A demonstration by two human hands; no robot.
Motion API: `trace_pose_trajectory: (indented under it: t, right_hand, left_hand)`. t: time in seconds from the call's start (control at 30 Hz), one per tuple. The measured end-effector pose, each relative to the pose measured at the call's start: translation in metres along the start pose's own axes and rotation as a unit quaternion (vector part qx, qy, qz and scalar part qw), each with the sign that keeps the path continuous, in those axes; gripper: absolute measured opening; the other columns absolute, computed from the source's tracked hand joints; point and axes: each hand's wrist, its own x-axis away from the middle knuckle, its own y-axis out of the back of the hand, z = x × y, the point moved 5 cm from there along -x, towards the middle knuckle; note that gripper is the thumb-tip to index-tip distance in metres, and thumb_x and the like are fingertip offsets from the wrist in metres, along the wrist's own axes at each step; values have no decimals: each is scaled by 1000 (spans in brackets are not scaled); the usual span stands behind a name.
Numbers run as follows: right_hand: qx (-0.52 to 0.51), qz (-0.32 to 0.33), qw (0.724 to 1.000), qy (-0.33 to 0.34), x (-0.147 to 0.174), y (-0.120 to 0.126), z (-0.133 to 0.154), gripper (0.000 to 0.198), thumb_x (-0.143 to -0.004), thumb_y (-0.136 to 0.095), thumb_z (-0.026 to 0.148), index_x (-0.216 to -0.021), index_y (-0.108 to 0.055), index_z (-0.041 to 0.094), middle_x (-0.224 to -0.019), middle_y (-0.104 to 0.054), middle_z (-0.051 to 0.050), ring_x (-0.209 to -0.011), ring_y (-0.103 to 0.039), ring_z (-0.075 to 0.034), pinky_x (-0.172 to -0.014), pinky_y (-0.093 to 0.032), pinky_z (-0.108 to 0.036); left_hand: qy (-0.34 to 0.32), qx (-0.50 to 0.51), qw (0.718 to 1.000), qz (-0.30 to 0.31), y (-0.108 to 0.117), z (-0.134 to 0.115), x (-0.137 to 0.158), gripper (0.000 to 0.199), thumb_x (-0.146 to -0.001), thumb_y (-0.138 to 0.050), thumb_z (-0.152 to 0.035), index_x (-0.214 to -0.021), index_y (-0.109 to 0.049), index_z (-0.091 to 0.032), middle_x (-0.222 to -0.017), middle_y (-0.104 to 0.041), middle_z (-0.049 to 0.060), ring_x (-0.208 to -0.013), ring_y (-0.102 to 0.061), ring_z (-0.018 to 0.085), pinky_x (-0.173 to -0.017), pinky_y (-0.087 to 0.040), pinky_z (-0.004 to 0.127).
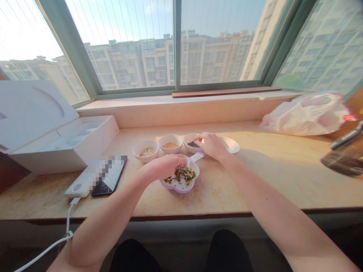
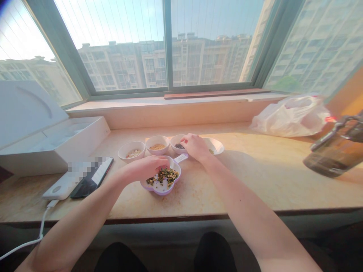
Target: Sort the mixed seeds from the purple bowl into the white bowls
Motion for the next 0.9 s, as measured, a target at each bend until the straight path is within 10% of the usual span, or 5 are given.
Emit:
trace_pose_trajectory:
  t: [0.37,0.57,0.9]
  right_hand:
    - [-44,-18,999,3,2,6,2,18,-91,-67,26,-101,-81,20,-99,-77,-9,-89,-69,-22,-83,-50,-32]
    - [-169,-27,985,29,7,13,14,21,-88,-64,25,-97,-82,19,-92,-78,-7,-76,-65,-18,-77,-50,-31]
    - [-419,254,872,20,25,1,42,24,-79,-69,36,-90,-78,16,-58,-55,3,-53,-45,-10,-52,-35,-24]
  left_hand:
    - [0,13,1000,-27,14,-4,2,39,-85,-43,-1,-105,-70,-20,-106,-68,4,-93,-65,16,-83,-50,25]
    - [-12,37,989,-142,22,-4,4,34,-94,-49,-7,-117,-67,-23,-130,-63,6,-106,-66,17,-94,-53,31]
    - [-31,103,946,-307,30,0,7,32,-95,-55,-6,-121,-62,-23,-137,-55,7,-98,-71,12,-91,-60,29]
